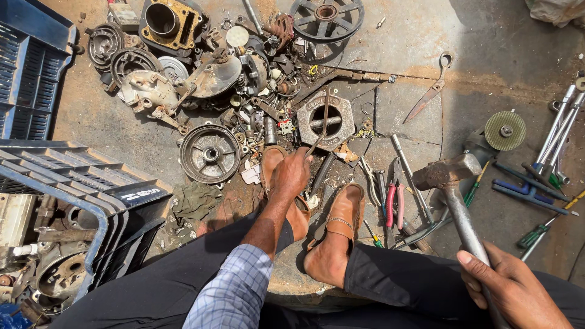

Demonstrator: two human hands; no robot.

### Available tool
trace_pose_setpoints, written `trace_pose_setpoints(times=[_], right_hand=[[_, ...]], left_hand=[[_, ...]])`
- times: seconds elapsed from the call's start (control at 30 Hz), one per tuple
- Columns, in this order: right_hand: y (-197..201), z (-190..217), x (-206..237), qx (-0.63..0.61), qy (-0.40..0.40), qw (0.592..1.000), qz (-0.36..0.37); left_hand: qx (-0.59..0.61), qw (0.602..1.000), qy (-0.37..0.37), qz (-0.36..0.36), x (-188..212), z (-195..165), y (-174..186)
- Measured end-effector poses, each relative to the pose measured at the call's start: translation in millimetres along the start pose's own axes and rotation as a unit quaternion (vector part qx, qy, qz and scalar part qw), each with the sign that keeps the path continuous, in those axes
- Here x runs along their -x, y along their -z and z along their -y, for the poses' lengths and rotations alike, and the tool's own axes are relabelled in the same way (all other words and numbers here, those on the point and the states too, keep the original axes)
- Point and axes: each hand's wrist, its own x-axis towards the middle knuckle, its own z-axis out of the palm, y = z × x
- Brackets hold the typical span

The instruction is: The person sits on the ground and uses a hammer and chisel to work on a metal part placed on a block. They repeatedly strike the chisel to shape or separate the metal, occasionally adjusting the part with pliers.

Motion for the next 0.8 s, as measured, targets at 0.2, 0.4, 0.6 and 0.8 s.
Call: trace_pose_setpoints(times=[0.2,0.4,0.6,0.8], right_hand=[[-1.1,-0.8,-3.9,0.004,-0.001,1.000,0.003],[1.9,-8.5,-10.1,-0.001,-0.004,1.000,-0.001],[1.2,-6.9,-10.6,0.011,-0.026,1.000,-0.013],[1.4,-6.5,-10.4,0.006,-0.013,1.000,-0.003]], left_hand=[[0.009,0.999,-0.022,-0.034,1.3,-0.3,-3.1],[0.060,0.998,0.000,-0.027,0.6,5.4,-4.7],[0.256,0.965,0.056,0.015,-4.9,18.6,-2.6],[0.373,0.925,0.058,0.030,-10.8,29.8,-1.9]])
